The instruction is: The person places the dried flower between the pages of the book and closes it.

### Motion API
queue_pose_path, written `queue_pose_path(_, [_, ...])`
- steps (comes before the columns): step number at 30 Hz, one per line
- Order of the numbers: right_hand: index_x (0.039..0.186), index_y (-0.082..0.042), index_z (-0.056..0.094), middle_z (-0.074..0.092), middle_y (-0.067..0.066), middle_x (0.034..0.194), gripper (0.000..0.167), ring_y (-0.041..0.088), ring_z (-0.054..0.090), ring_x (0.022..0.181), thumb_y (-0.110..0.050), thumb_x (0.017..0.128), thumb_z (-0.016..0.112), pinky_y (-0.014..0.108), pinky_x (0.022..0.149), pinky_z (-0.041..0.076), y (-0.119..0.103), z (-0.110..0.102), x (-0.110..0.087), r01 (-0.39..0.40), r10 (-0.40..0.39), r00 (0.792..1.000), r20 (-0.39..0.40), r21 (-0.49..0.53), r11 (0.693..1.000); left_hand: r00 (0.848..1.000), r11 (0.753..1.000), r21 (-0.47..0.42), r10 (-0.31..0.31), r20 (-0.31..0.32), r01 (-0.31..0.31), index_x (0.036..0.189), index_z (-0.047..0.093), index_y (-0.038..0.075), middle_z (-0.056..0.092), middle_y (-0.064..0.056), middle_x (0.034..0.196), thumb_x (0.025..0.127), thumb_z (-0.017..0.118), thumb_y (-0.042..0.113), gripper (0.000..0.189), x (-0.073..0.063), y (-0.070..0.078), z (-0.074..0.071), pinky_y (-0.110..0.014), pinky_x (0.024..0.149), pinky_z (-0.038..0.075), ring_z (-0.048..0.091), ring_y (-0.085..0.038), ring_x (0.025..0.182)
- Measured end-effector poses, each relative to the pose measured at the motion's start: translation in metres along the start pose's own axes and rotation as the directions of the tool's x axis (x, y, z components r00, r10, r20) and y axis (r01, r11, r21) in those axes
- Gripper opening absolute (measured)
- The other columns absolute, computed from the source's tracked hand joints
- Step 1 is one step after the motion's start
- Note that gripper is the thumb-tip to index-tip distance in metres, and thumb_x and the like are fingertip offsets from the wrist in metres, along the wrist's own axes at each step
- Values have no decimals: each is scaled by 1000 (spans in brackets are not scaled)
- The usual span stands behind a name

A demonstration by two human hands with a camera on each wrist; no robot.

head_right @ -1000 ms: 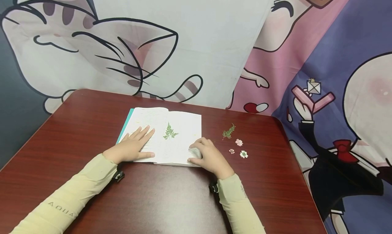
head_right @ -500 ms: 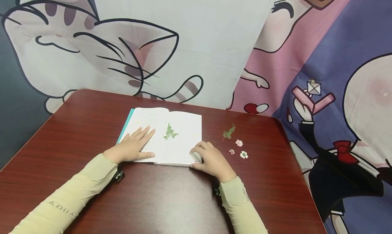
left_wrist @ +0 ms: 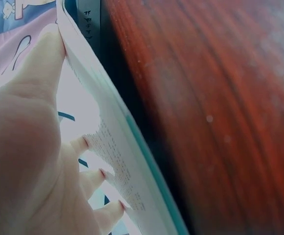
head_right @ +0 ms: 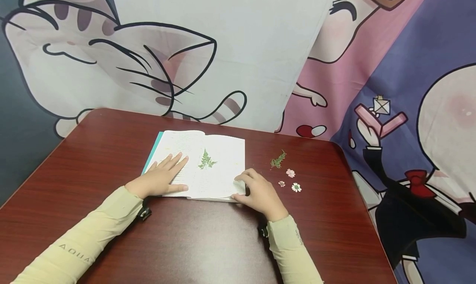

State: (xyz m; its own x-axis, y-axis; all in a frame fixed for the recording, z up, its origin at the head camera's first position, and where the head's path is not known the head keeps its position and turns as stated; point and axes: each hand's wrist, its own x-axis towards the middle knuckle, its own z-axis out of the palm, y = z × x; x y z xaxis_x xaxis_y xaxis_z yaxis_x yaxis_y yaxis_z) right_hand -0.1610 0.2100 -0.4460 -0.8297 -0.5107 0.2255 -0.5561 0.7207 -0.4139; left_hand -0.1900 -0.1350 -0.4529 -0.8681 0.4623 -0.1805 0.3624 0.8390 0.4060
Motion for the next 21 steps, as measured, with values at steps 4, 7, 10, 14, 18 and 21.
queue_pose_path(4, [110,-10,72,61,2,103,35,12,54,74,-21,81,88,25,65,48,2,3,1,50,-46,998,-43,94,994,1000,1000,2,2,-1,-2,163,20,10,11,-18,169,94,62,61,95,0,0,-1,-75,113,10,8,-47,152])
queue_pose_path(7, [105,-10,73,62,0,97,27,9,53,72,-17,82,87,24,64,49,2,5,2,92,-80,993,-86,139,986,1000,1000,1,3,-1,-3,163,20,10,11,-18,169,94,62,61,95,0,0,-1,-75,113,10,8,-47,153])
queue_pose_path(10, [101,-10,74,64,-1,93,22,8,55,71,-14,83,86,23,63,50,2,6,2,99,-77,990,-118,194,976,1000,1000,-3,2,-1,-2,163,20,11,11,-18,169,94,62,61,95,0,0,-1,-75,113,10,7,-47,153])
queue_pose_path(14, [98,-12,76,66,-2,90,14,9,57,72,-11,86,82,25,65,52,1,6,2,68,-19,986,-165,293,954,1000,1000,-5,-1,-1,1,163,19,11,11,-18,169,94,61,61,96,0,0,0,-75,113,10,7,-46,153])
queue_pose_path(18, [97,-10,76,69,2,95,10,13,61,79,-6,89,78,28,70,55,-1,8,4,-7,108,967,-231,399,917,1000,1000,-2,-4,1,4,163,19,11,11,-17,169,94,61,62,96,1,0,0,-75,113,10,7,-46,153])
queue_pose_path(21, [101,-5,76,70,10,100,14,15,63,82,-3,88,78,25,72,54,-2,10,6,-87,241,935,-262,488,868,1000,1000,-2,-5,2,5,163,19,11,11,-17,169,94,61,62,96,1,0,0,-75,113,10,7,-46,153])
